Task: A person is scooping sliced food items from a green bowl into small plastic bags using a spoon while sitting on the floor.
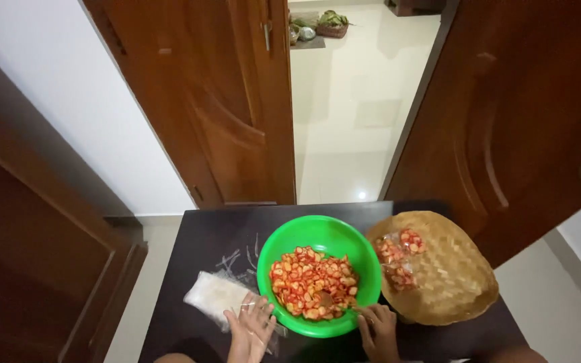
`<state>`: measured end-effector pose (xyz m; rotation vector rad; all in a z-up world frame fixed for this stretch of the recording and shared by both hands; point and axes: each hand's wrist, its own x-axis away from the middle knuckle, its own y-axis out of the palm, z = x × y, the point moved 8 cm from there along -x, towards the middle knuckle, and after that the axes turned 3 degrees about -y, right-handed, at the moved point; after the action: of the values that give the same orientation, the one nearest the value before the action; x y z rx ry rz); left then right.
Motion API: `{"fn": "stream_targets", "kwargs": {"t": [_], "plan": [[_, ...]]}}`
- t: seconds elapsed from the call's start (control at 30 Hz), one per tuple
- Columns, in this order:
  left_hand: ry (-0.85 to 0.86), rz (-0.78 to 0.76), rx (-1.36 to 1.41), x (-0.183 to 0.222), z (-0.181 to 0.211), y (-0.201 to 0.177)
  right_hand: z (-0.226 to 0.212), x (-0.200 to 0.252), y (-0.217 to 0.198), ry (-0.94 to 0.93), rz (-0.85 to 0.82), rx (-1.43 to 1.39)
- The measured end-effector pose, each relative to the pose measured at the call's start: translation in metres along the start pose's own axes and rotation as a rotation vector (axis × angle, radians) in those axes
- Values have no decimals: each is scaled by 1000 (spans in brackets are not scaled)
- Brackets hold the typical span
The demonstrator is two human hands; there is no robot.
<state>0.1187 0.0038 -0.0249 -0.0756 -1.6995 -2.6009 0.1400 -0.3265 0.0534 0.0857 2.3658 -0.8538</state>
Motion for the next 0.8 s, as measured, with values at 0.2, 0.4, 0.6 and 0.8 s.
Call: {"fn": "stream_targets", "kwargs": {"t": [0.2, 0.4, 0.6, 0.8], "plan": [[-3, 110, 28, -24, 9, 61, -16, -13, 7, 30, 28, -48], [-65, 83, 152, -63, 1, 86, -46, -38, -16, 143, 202, -225], [-72, 247, 57, -71, 5, 79, -40, -45, -6, 357, 146, -240], [-5, 245, -17, -61, 11, 83, -50, -58, 8, 471, 30, -346]]}}
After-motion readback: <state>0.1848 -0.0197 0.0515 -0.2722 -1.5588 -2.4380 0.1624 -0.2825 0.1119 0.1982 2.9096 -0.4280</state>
